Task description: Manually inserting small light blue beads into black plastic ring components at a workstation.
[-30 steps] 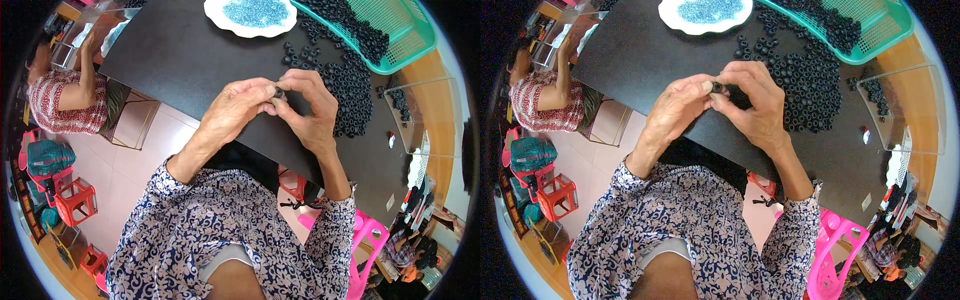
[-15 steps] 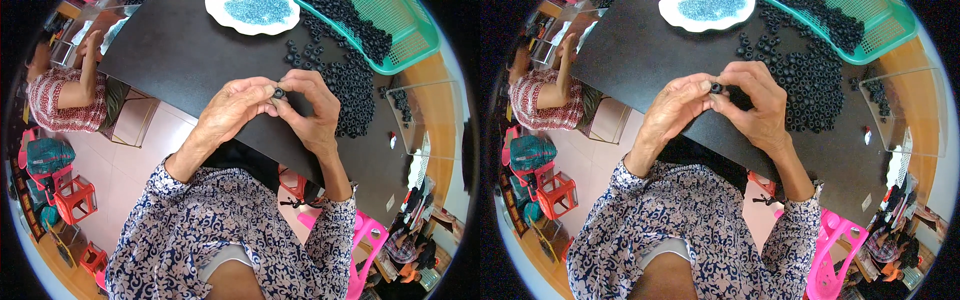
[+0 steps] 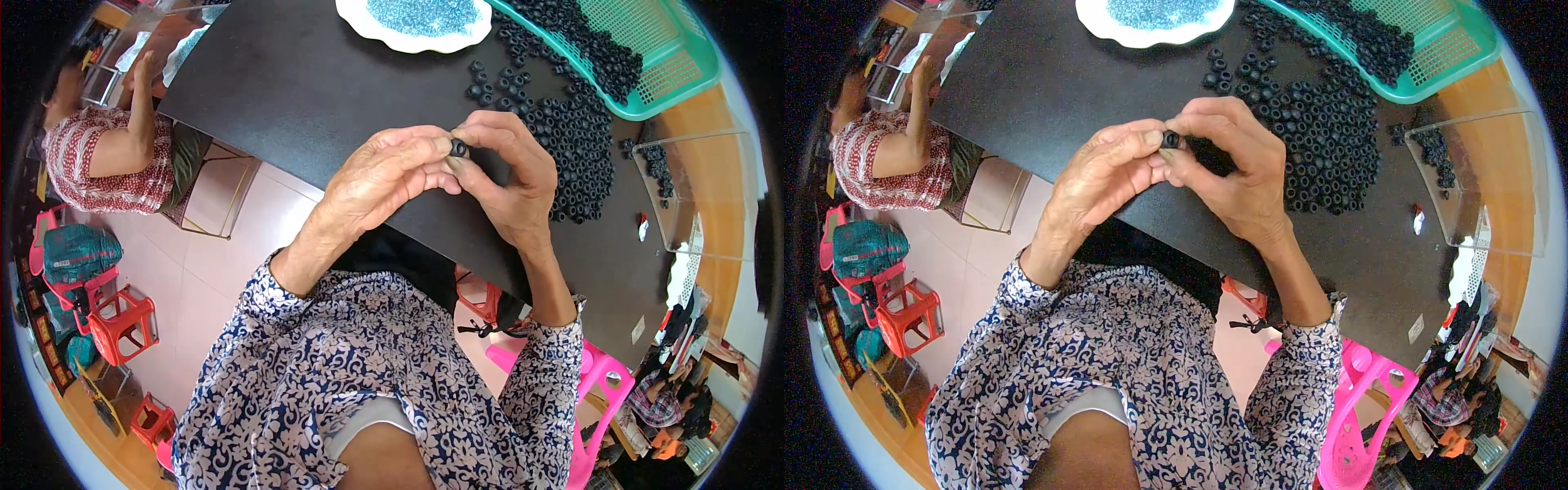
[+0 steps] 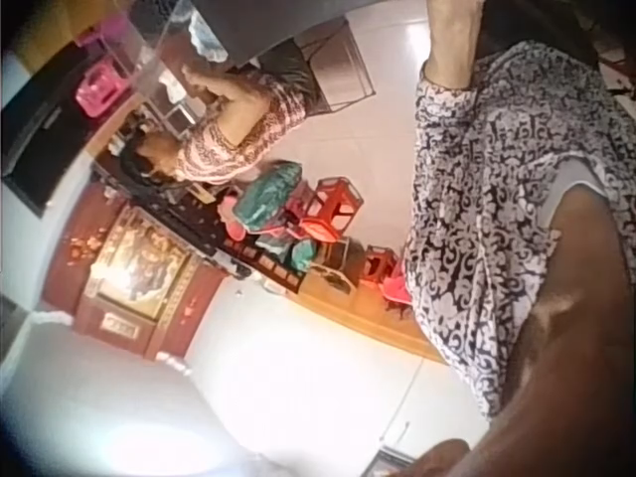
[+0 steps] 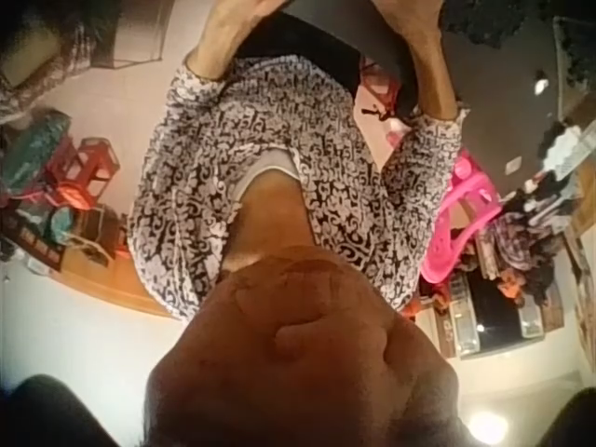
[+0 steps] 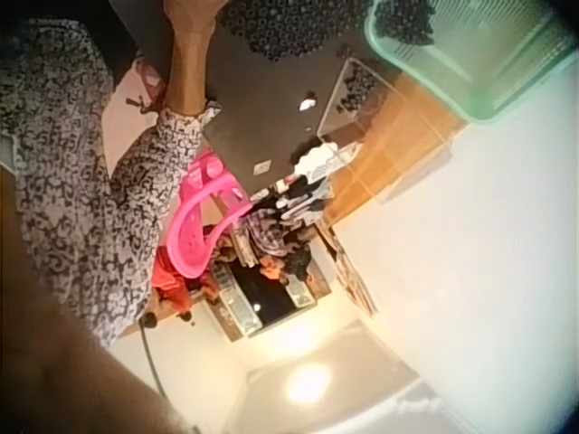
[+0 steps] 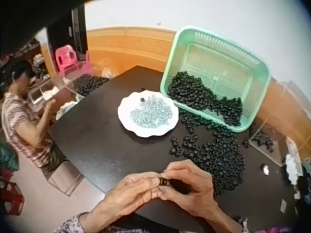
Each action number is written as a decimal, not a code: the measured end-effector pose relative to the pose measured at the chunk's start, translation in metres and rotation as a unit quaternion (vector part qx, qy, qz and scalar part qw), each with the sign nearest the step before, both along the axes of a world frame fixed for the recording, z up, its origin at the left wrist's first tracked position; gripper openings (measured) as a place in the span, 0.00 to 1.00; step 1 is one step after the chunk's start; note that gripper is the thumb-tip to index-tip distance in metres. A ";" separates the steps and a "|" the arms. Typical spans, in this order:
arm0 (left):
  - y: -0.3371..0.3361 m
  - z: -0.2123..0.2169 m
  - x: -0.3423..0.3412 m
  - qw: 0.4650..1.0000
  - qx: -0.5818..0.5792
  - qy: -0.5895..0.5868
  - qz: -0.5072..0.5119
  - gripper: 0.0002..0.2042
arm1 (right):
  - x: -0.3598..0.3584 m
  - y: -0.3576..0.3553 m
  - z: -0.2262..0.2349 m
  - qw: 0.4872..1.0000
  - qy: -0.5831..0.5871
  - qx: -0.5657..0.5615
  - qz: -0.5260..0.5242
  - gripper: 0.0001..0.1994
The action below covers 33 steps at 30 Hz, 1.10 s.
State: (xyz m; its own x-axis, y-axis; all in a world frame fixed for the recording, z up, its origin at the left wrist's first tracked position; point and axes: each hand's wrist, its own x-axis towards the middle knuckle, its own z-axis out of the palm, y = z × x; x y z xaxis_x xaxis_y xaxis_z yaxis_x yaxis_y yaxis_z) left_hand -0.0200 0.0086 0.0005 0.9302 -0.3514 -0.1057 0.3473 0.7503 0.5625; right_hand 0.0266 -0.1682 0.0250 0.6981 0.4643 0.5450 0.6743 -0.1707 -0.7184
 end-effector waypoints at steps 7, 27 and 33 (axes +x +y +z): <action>-0.003 0.001 -0.002 0.999 0.020 -0.007 0.028 0.10 | -0.001 0.000 0.004 0.998 0.058 0.012 0.032 0.14; 0.020 0.011 0.006 0.965 0.254 -0.046 0.050 0.08 | 0.180 0.060 0.017 0.933 -0.224 -0.280 -0.007 0.09; 0.025 0.009 0.002 0.951 0.298 -0.068 0.042 0.08 | 0.170 0.064 0.031 0.968 -0.077 -0.233 -0.052 0.09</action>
State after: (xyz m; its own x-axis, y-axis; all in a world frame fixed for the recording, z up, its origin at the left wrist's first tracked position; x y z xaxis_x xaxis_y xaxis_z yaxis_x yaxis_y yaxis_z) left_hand -0.0178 0.0338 0.0093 0.9715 -0.1914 -0.1395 0.1940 0.3053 0.9323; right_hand 0.1968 -0.1047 0.0565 0.6816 0.6165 0.3941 0.7288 -0.5246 -0.4400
